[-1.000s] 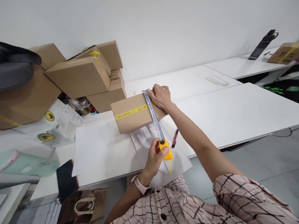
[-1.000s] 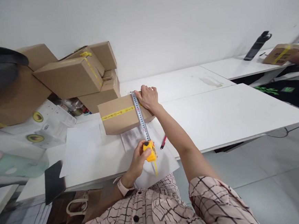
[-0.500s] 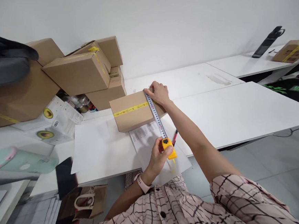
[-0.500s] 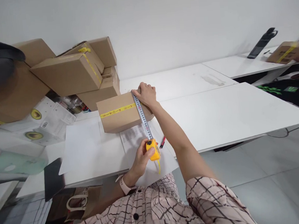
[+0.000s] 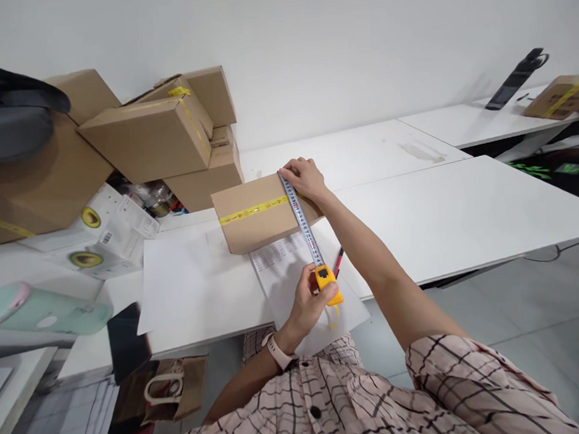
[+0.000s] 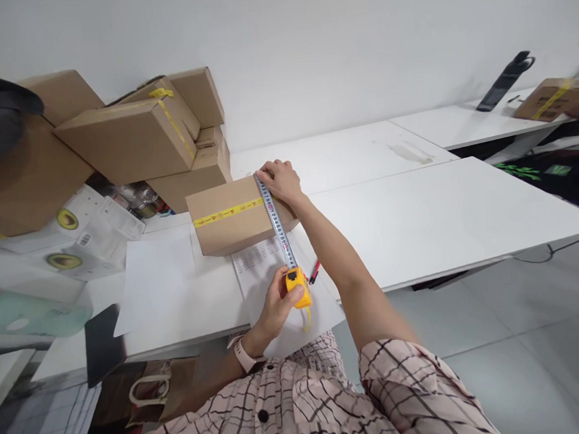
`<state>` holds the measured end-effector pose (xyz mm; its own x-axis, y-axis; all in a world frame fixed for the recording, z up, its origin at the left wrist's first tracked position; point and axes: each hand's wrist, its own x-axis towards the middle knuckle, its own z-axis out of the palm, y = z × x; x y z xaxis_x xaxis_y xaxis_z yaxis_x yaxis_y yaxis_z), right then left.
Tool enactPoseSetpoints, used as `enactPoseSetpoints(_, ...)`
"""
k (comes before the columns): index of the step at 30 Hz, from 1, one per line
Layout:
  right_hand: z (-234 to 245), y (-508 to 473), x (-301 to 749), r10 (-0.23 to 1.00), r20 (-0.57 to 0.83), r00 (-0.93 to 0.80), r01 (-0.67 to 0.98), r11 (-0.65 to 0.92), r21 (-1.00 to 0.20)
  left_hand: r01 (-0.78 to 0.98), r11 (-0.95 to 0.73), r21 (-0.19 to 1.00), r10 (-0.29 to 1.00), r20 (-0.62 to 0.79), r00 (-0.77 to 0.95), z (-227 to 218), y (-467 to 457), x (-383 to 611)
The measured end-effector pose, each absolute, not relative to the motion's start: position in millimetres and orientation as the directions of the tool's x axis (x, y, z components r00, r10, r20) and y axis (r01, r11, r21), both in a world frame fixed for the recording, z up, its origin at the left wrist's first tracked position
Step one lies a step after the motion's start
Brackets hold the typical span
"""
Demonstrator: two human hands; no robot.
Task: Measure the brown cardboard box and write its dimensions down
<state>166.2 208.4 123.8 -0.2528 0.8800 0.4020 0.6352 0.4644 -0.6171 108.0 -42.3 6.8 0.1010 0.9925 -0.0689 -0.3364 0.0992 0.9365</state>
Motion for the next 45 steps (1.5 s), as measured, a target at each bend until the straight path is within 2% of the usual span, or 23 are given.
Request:
enactPoseSetpoints(7, 120, 204, 167, 0.882, 0.418, -0.217, 0.694, 0.441, -0.569, -0.310, 0.060, 0.949, 0.997, -0.043, 0.061, 24, -57, 83)
enactPoseSetpoints(10, 117, 193, 170, 0.868, 0.453, -0.205, 0.712, 0.450, -0.539, -0.236, -0.172, 0.956, 0.974, 0.130, -0.185, 33, -60, 46)
enactPoseSetpoints(13, 112, 177, 175, 0.850, 0.495, -0.181, 0.703, 0.464, -0.539, -0.069, -0.455, 0.888, 0.767, 0.352, -0.536, 44, -54, 1)
enactPoseSetpoints(15, 108, 168, 180, 0.855, 0.502, -0.132, 0.689, 0.444, -0.573, -0.024, -0.511, 0.859, 0.661, 0.375, -0.650, 50, -48, -25)
enactPoseSetpoints(16, 106, 164, 183, 0.864, 0.493, -0.103, 0.681, 0.423, -0.598, -0.044, -0.502, 0.864, 0.656, 0.347, -0.670, 51, -45, -34)
enactPoseSetpoints(20, 99, 146, 195, 0.914, 0.405, -0.028, 0.648, 0.325, -0.689, -0.288, -0.344, 0.894, 0.801, 0.120, -0.587, 46, -35, -53)
enactPoseSetpoints(23, 95, 132, 198, 0.908, 0.419, -0.007, 0.612, 0.335, -0.716, -0.333, -0.327, 0.884, 0.823, 0.094, -0.560, 42, -26, -58)
enactPoseSetpoints(27, 87, 121, 192, 0.847, 0.529, 0.053, 0.596, 0.398, -0.697, -0.252, -0.392, 0.885, 0.802, 0.195, -0.564, 45, -8, -67)
enactPoseSetpoints(30, 71, 121, 184, 0.826, 0.555, 0.099, 0.588, 0.401, -0.702, -0.206, -0.400, 0.893, 0.808, 0.238, -0.539, 42, 9, -75)
enactPoseSetpoints(38, 22, 135, 171, 0.893, 0.428, 0.137, 0.463, 0.324, -0.825, -0.154, -0.223, 0.963, 0.837, 0.108, -0.536, 15, 32, -77)
enactPoseSetpoints(42, 39, 123, 180, 0.854, 0.489, 0.179, 0.522, 0.339, -0.783, 0.024, -0.324, 0.946, 0.793, 0.285, -0.538, 32, 4, -71)
enactPoseSetpoints(44, 56, 109, 191, 0.849, 0.483, 0.214, 0.508, 0.325, -0.798, 0.170, -0.270, 0.948, 0.856, 0.317, -0.409, 43, -22, -67)
enactPoseSetpoints(45, 64, 101, 197, 0.863, 0.455, 0.219, 0.472, 0.315, -0.824, 0.258, -0.212, 0.943, 0.908, 0.288, -0.304, 46, -37, -64)
